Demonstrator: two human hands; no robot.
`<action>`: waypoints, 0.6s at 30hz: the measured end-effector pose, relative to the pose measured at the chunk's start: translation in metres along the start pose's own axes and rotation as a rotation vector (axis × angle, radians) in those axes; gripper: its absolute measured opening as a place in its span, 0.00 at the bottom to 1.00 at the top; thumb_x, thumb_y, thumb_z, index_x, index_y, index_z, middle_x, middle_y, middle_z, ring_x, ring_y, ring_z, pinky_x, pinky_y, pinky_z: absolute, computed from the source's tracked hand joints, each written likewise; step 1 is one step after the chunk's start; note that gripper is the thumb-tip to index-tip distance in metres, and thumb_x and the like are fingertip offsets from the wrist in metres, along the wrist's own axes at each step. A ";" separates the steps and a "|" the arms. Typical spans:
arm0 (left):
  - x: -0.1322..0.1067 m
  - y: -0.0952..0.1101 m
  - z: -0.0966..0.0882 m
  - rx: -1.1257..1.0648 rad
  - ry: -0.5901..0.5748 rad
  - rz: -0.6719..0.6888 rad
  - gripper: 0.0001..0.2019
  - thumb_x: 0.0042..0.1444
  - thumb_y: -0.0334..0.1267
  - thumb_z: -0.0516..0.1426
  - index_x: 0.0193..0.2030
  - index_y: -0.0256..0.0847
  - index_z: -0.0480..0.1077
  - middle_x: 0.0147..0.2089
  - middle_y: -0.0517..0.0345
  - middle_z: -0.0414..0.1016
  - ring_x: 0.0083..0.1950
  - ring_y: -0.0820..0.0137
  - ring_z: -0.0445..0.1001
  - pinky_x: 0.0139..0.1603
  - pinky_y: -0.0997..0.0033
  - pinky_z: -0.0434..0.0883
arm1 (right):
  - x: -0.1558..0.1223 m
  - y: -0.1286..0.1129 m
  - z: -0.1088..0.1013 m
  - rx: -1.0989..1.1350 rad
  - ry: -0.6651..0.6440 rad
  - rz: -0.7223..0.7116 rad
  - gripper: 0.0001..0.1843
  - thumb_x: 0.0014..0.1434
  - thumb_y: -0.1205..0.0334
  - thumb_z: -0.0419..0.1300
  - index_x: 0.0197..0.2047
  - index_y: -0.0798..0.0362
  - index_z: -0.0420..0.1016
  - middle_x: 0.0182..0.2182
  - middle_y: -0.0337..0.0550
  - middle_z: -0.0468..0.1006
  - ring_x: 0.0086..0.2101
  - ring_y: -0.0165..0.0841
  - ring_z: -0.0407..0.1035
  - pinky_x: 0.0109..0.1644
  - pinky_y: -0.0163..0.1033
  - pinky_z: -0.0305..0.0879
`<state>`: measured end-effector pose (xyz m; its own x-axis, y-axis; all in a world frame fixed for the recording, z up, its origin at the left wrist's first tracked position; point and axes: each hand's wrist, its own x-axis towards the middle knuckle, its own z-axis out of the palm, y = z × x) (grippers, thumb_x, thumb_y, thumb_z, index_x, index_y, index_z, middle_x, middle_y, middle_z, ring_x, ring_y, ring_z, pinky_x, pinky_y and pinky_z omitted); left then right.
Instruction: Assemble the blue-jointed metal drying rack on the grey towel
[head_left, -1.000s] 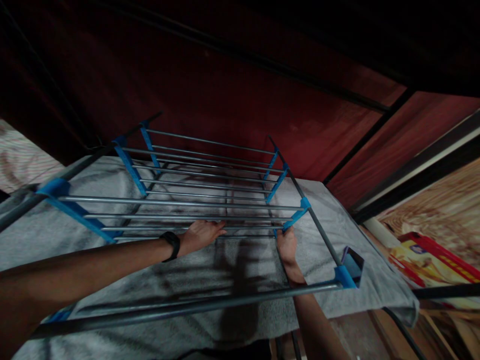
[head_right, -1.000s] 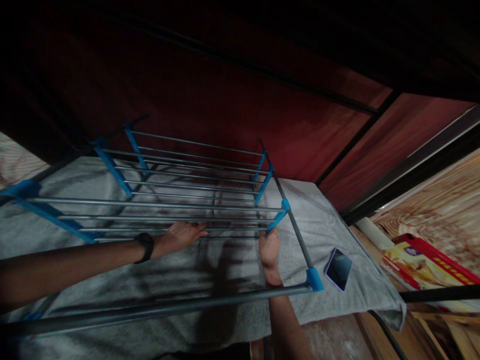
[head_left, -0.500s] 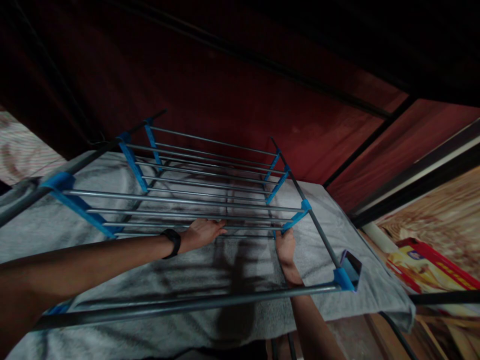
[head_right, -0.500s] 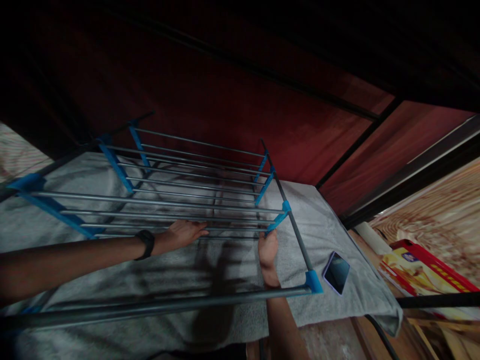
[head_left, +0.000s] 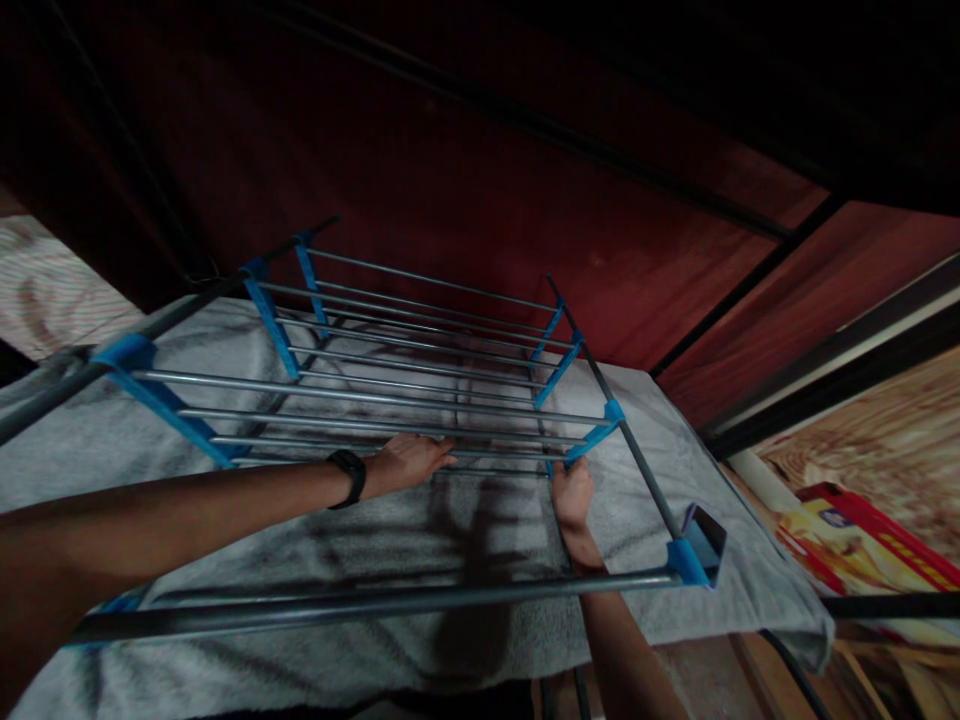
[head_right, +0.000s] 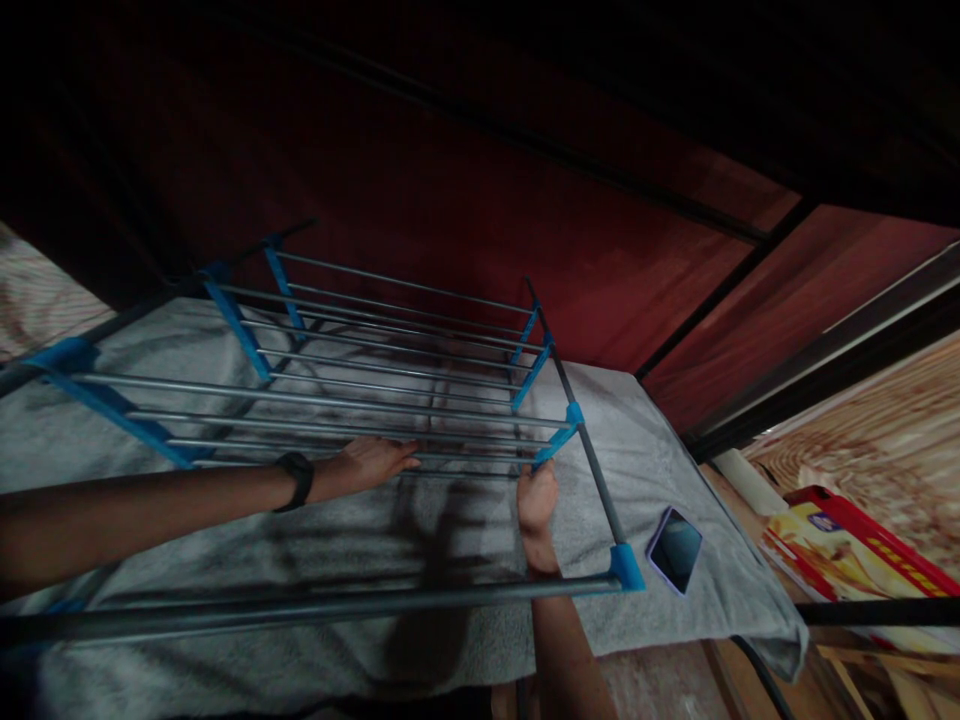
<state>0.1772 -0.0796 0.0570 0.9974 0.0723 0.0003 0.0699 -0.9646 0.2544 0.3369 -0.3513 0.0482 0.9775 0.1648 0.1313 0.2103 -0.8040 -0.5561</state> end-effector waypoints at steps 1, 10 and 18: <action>0.001 -0.001 0.000 0.030 -0.026 0.015 0.19 0.69 0.49 0.48 0.53 0.38 0.69 0.39 0.49 0.80 0.36 0.65 0.77 0.37 0.71 0.66 | 0.001 0.001 0.002 -0.010 0.002 0.004 0.21 0.65 0.53 0.49 0.52 0.59 0.68 0.43 0.60 0.78 0.43 0.44 0.74 0.44 0.42 0.64; -0.013 -0.004 -0.013 -0.014 -0.014 0.123 0.17 0.67 0.43 0.52 0.59 0.40 0.67 0.49 0.47 0.78 0.46 0.61 0.79 0.42 0.67 0.72 | 0.003 0.013 0.010 -0.058 -0.011 0.027 0.22 0.65 0.50 0.47 0.50 0.60 0.67 0.36 0.57 0.77 0.37 0.44 0.71 0.39 0.43 0.61; -0.028 -0.001 -0.022 0.093 -0.032 0.196 0.19 0.59 0.26 0.52 0.57 0.37 0.68 0.55 0.47 0.75 0.49 0.63 0.77 0.45 0.69 0.71 | 0.011 0.040 0.018 -0.156 0.010 -0.069 0.33 0.63 0.39 0.43 0.46 0.61 0.71 0.27 0.55 0.75 0.27 0.44 0.69 0.30 0.47 0.62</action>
<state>0.1491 -0.0746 0.0781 0.9920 -0.1259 0.0098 -0.1258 -0.9788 0.1618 0.3566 -0.3709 0.0128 0.9605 0.2179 0.1730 0.2715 -0.8702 -0.4111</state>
